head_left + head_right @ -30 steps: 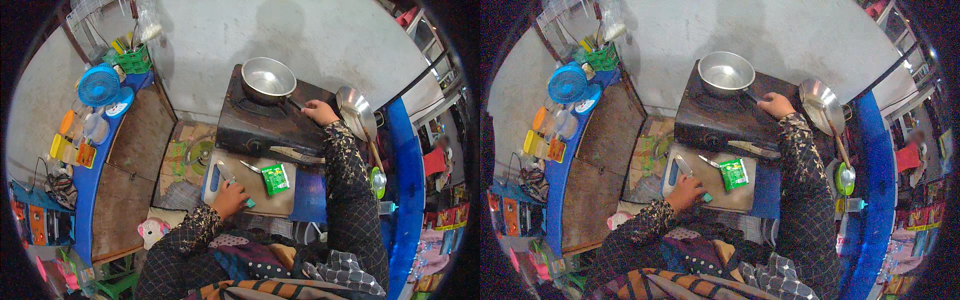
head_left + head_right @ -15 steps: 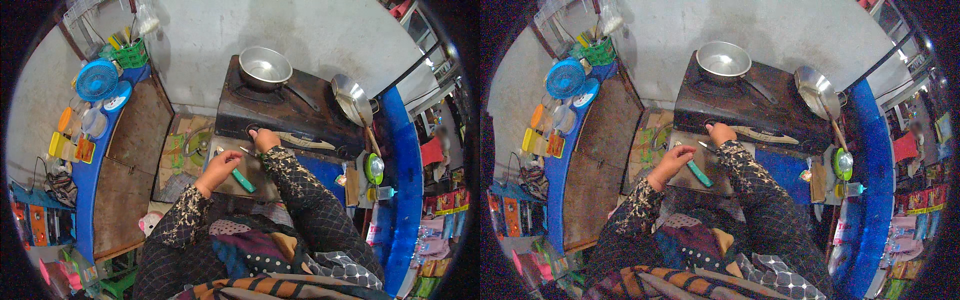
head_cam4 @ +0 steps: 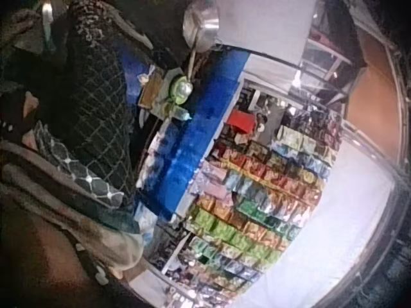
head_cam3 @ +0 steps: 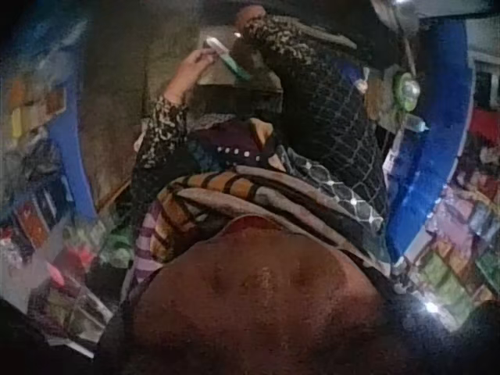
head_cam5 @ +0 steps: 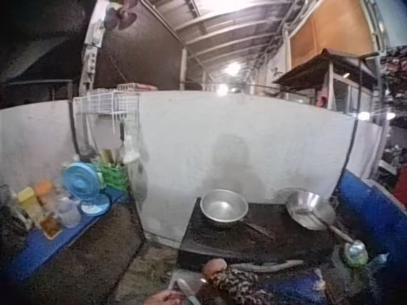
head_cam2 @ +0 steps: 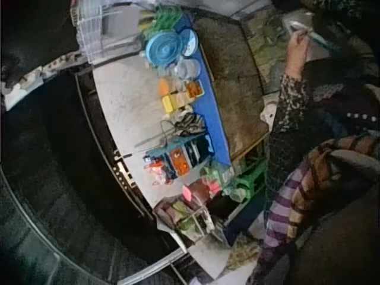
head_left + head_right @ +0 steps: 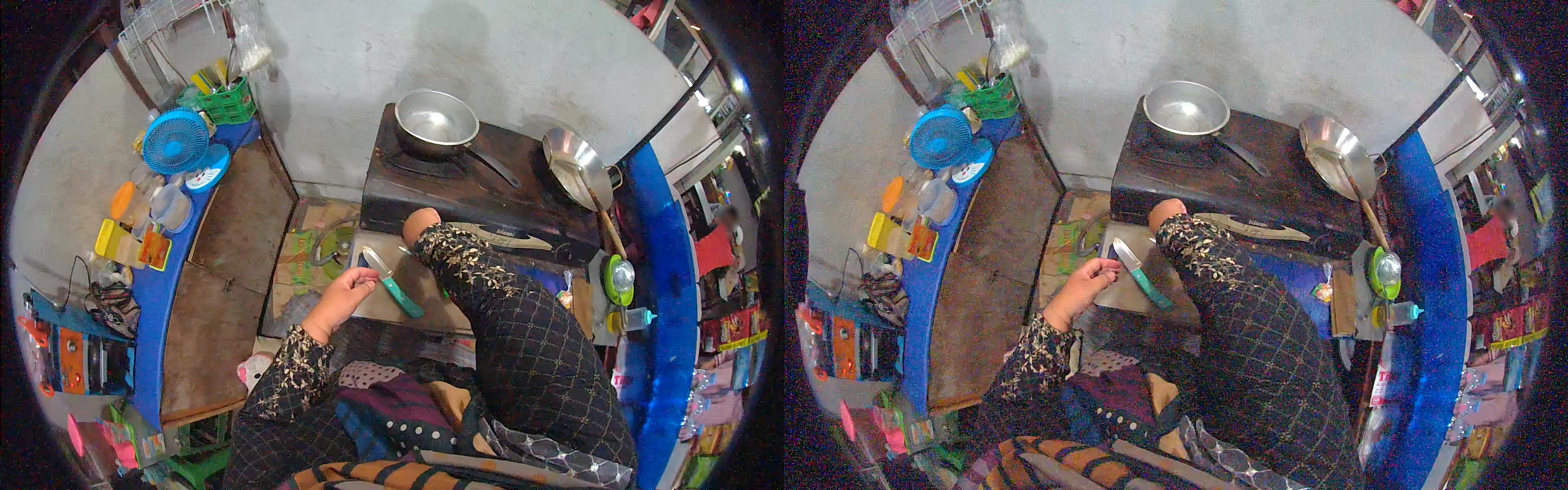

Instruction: The person uses tongs to transfer leafy greens from a storage container into a blue bowl that already contains an egg. They then move to a stove area, pick up a small green packet, and cut it open with scissors.

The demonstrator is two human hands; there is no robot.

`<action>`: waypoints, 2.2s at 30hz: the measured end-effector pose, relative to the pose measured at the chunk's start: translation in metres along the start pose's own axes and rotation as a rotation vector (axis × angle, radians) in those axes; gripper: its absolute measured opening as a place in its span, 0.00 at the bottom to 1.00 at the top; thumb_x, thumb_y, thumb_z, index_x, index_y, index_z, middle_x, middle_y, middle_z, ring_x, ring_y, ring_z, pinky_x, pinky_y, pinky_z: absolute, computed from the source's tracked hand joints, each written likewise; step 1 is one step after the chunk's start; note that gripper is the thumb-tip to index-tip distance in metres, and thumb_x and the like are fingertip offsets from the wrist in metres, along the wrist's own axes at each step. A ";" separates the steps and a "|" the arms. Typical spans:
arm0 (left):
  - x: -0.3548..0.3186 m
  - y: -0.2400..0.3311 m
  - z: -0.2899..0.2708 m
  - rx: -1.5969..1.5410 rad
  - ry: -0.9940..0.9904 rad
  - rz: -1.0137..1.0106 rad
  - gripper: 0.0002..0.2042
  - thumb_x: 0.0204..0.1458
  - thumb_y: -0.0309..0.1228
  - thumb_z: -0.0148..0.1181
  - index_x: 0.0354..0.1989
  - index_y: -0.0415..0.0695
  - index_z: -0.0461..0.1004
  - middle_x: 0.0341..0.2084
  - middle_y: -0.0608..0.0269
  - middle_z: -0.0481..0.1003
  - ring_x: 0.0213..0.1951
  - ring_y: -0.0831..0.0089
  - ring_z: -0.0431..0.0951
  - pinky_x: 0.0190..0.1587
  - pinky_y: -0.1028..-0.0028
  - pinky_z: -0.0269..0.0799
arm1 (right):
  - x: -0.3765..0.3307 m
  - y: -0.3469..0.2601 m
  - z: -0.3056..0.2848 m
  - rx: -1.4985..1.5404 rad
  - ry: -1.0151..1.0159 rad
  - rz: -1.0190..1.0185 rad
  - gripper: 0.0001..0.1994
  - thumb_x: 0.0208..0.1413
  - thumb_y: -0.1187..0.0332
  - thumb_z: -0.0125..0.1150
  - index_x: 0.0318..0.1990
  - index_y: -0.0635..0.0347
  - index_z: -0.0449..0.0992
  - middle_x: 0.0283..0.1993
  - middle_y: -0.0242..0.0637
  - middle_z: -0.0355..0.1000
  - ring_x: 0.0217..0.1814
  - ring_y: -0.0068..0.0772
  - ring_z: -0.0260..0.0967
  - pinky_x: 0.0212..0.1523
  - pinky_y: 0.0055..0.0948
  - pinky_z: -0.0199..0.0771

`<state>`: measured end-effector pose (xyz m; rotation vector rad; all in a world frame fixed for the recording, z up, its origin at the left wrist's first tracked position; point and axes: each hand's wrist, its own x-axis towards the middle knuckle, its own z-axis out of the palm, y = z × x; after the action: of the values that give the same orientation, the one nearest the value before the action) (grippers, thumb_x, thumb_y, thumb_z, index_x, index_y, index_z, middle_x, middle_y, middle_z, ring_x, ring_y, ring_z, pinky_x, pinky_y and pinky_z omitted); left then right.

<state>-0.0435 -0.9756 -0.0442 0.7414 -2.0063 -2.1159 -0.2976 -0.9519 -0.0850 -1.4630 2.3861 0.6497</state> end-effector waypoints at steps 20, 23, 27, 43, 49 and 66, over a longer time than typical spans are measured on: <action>-0.017 -0.007 0.004 -0.005 0.049 0.017 0.12 0.56 0.30 0.54 0.47 0.39 0.71 0.41 0.65 0.74 0.44 0.79 0.71 0.48 0.78 0.66 | -0.049 0.025 -0.030 0.183 0.105 -0.086 0.16 0.52 0.53 0.57 0.34 0.57 0.80 0.39 0.45 0.76 0.45 0.45 0.74 0.44 0.39 0.73; -0.010 -0.006 0.007 0.034 0.012 -0.003 0.13 0.56 0.30 0.54 0.48 0.38 0.70 0.41 0.65 0.74 0.45 0.78 0.71 0.49 0.78 0.66 | -0.062 0.050 -0.012 0.315 0.174 0.035 0.19 0.52 0.50 0.57 0.38 0.58 0.78 0.39 0.48 0.75 0.44 0.49 0.73 0.44 0.43 0.72; 0.002 -0.002 0.021 0.036 -0.043 0.056 0.14 0.57 0.31 0.54 0.49 0.39 0.70 0.41 0.64 0.74 0.44 0.77 0.72 0.49 0.77 0.67 | -0.091 0.077 0.043 0.325 0.051 0.051 0.23 0.46 0.54 0.64 0.48 0.53 0.74 0.47 0.47 0.71 0.49 0.50 0.70 0.45 0.46 0.71; 0.025 -0.001 0.065 0.483 0.070 0.343 0.18 0.51 0.35 0.61 0.49 0.43 0.71 0.41 0.58 0.75 0.45 0.66 0.74 0.48 0.71 0.69 | -0.162 0.065 0.036 0.815 0.505 -0.500 0.10 0.44 0.69 0.62 0.36 0.57 0.76 0.32 0.43 0.73 0.36 0.48 0.72 0.37 0.40 0.70; 0.023 0.027 0.060 0.467 0.000 0.240 0.15 0.52 0.36 0.60 0.46 0.42 0.73 0.42 0.59 0.74 0.45 0.69 0.73 0.48 0.73 0.68 | -0.186 0.043 -0.013 0.829 0.570 -0.464 0.07 0.47 0.70 0.60 0.36 0.57 0.73 0.32 0.43 0.72 0.37 0.49 0.71 0.36 0.40 0.70; -0.017 0.044 0.021 0.061 0.280 0.298 0.13 0.61 0.34 0.49 0.48 0.40 0.69 0.41 0.66 0.72 0.45 0.79 0.69 0.51 0.77 0.63 | -0.131 0.076 -0.017 1.275 0.813 -0.542 0.14 0.52 0.59 0.56 0.41 0.57 0.70 0.30 0.39 0.74 0.32 0.46 0.73 0.32 0.42 0.72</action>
<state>-0.0481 -0.9543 0.0024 0.6564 -1.9014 -1.6919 -0.3054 -0.8299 0.0061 -1.6083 1.8126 -1.5366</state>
